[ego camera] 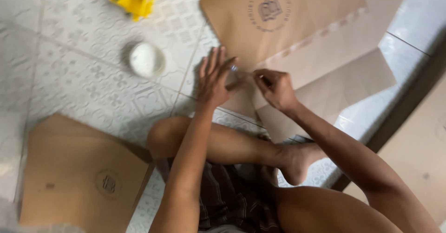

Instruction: The person is manually assembling paper bags by applying glue to the bottom flaps with a small stick and folding them into place.

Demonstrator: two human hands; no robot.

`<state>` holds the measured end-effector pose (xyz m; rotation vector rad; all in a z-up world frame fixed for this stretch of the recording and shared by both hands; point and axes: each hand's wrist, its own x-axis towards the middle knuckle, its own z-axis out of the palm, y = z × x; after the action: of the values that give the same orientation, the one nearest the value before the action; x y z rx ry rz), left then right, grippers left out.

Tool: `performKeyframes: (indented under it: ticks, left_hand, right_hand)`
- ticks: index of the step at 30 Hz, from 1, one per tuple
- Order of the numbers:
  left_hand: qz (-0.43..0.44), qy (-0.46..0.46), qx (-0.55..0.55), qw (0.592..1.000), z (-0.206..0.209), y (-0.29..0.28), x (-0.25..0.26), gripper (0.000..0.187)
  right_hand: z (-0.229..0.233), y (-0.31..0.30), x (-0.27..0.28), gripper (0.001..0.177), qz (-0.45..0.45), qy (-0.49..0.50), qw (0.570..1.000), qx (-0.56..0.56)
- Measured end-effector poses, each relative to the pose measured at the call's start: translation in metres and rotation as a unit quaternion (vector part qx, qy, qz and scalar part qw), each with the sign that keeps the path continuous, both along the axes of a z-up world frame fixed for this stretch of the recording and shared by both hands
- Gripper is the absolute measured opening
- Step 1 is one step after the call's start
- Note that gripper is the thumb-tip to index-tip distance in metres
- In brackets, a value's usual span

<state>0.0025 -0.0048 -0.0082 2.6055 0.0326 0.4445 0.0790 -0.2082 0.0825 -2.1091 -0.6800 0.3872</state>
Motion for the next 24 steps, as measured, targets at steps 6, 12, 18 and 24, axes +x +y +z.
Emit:
performKeyframes:
  ticks: [6,12,18,24]
  left_hand:
    - [-0.011,0.143,-0.006,0.99,-0.009,0.002,-0.006,0.085]
    - [0.055,0.014,-0.085,0.995,-0.013,-0.011,0.003,0.054]
    - [-0.072,0.068,-0.007,0.995,-0.057,0.029,0.025,0.055]
    - [-0.032,0.239,0.011,0.97,-0.001,0.013,0.03,0.132]
  right_hand:
    - [0.01,0.097,0.03,0.009,0.09,-0.071,0.992,0.051]
    - [0.019,0.194,0.022,0.023,0.162,0.001,0.982,0.099]
    - [0.029,0.135,0.025,0.021,0.082,-0.02,0.988,0.129]
    - [0.004,-0.015,-0.013,0.017,-0.062,-0.072,0.995,-0.033]
